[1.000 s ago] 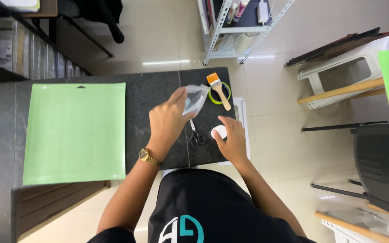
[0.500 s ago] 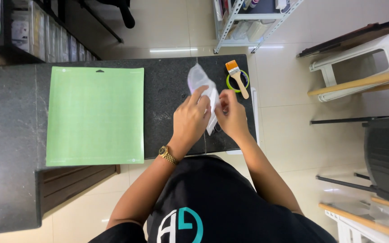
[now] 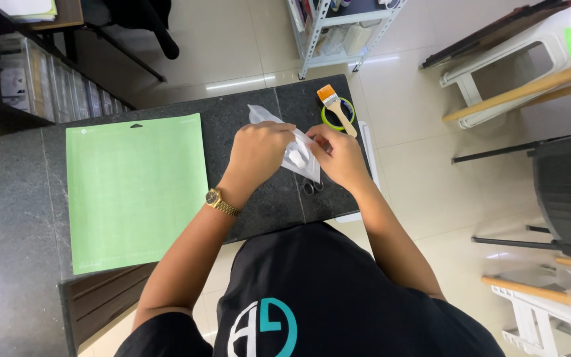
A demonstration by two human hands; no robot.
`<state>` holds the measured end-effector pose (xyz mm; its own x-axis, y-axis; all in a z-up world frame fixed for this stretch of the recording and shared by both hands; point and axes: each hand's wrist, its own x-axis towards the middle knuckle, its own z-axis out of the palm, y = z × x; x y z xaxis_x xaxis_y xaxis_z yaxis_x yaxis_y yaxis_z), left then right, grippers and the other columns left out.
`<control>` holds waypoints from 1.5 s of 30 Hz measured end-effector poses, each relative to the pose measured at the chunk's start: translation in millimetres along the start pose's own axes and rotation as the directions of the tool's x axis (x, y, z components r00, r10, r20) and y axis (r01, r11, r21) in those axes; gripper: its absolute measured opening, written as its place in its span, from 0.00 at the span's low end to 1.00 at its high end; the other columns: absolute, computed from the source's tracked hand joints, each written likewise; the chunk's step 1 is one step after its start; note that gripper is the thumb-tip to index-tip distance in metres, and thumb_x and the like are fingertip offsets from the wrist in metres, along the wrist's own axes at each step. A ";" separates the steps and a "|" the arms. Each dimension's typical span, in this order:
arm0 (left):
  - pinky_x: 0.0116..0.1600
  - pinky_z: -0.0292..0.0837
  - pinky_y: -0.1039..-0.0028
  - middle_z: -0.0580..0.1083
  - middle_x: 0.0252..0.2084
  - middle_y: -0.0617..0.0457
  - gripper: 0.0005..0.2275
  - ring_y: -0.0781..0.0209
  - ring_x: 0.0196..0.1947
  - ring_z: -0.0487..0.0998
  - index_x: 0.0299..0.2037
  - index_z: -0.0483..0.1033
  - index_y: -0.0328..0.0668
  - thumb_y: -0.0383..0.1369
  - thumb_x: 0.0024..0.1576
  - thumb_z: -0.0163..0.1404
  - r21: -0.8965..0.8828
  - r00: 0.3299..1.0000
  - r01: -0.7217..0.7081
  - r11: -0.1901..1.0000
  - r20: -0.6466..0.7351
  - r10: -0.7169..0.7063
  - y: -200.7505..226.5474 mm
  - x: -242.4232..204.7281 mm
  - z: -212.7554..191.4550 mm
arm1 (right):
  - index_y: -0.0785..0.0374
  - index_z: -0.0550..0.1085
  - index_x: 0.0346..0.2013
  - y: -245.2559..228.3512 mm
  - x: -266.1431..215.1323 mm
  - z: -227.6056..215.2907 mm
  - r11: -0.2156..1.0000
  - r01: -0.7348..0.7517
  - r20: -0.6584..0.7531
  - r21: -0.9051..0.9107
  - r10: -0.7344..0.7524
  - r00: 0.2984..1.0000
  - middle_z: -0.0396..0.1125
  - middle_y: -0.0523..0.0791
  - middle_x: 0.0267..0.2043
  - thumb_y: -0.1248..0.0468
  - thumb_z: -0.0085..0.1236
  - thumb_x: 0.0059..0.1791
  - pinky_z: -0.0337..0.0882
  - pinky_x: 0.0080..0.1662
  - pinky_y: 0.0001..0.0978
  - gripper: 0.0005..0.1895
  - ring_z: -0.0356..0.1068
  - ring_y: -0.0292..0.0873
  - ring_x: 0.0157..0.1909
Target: Applying adhesive to a cutting mat using a brush and removing masking tape from the edges.
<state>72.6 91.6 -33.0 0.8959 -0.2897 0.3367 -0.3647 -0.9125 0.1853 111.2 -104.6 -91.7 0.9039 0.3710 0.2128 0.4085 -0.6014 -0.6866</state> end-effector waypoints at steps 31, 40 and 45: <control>0.37 0.81 0.64 0.78 0.57 0.49 0.22 0.51 0.32 0.83 0.57 0.78 0.40 0.17 0.50 0.50 -0.422 0.925 0.352 0.835 0.292 -0.243 -17.5 0.3 -11.9 | 0.65 0.76 0.56 -44.7 -23.0 -143.8 0.964 0.232 0.056 -0.131 -0.226 0.972 0.70 0.54 0.56 0.72 0.63 0.49 0.76 0.52 0.41 0.20 0.73 0.57 0.54; 0.34 0.81 0.66 0.78 0.55 0.42 0.22 0.47 0.31 0.84 0.57 0.77 0.32 0.16 0.50 0.49 -0.508 0.911 0.407 0.759 0.286 -0.297 4.1 -3.6 -1.8 | 0.66 0.76 0.54 -62.5 -9.6 -95.1 0.900 0.391 0.197 -0.194 -0.354 0.914 0.70 0.54 0.56 0.69 0.60 0.51 0.76 0.52 0.43 0.17 0.73 0.55 0.56; 0.34 0.81 0.67 0.76 0.59 0.41 0.24 0.53 0.28 0.84 0.60 0.74 0.32 0.18 0.49 0.50 -0.577 0.871 0.489 0.654 0.355 -0.339 6.2 -12.1 -18.5 | 0.66 0.75 0.55 -60.4 -6.2 -91.0 0.836 0.448 0.301 -0.316 -0.360 0.883 0.70 0.55 0.56 0.70 0.56 0.53 0.75 0.54 0.38 0.15 0.73 0.53 0.56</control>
<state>54.8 94.8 -18.8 0.9942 -0.0462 -0.0976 0.0538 -0.5719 0.8186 92.4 -134.9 11.7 0.6133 0.7569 0.2259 0.7867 -0.5601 -0.2595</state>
